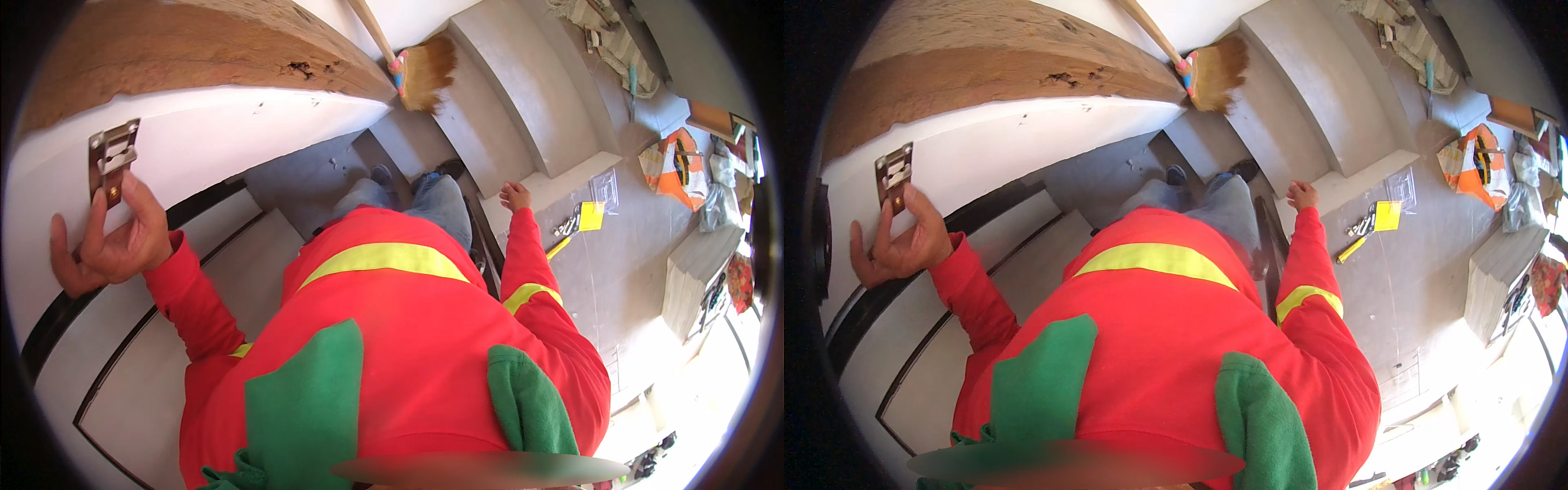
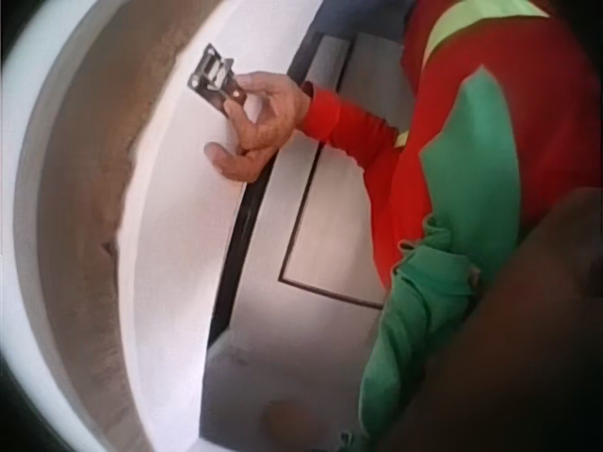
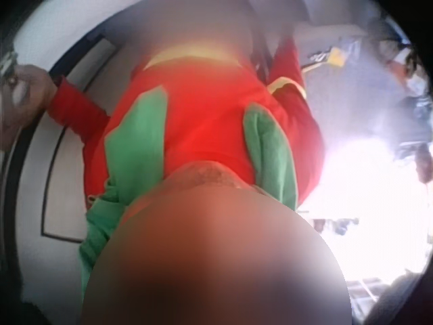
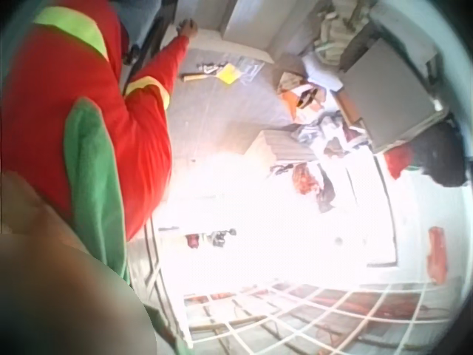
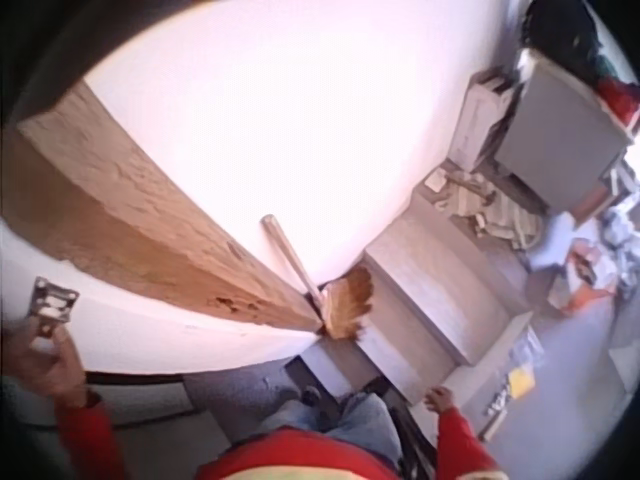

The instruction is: The person walks to a door, opens a package of door latch hardware using a utility knife, removes the latch, and positions it against the door frame to check fit.

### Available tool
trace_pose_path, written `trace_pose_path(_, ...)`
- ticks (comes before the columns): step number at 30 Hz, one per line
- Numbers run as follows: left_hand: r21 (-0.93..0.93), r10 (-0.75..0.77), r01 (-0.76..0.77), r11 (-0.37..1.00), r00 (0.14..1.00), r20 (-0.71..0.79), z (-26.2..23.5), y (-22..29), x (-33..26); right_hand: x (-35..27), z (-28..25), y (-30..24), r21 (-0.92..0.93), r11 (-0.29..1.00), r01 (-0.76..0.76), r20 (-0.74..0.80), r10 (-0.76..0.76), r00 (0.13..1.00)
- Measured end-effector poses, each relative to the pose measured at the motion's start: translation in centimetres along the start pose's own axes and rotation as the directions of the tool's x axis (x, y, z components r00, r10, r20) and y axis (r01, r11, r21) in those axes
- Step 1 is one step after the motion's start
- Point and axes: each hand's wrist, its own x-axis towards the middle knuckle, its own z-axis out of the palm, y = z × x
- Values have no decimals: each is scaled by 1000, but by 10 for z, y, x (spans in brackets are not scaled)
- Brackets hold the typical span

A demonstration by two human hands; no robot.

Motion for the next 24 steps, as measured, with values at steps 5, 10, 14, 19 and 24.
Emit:
trace_pose_path(5,19,49,-48,999,998,-37,17,0,-8,38,28,-21,13,995,97,47,-97,994)
trace_pose_path(10,-26,55,-56,998,998,-31,19,7,-20,71,56,-37,17,986,168,29,-168,985)
trace_pose_path(14,-116,1,-3,993,1000,-22,7,-4,-31,88,99,-59,-23,971,240,-48,-241,969)
trace_pose_path(19,4,54,-54,999,999,7,-28,-11,-32,65,168,-47,133,869,477,-92,-468,879)
trace_pose_path(24,20,-19,19,1000,1000,-3,-63,11,-40,-5,230,34,165,811,562,-155,-541,827)
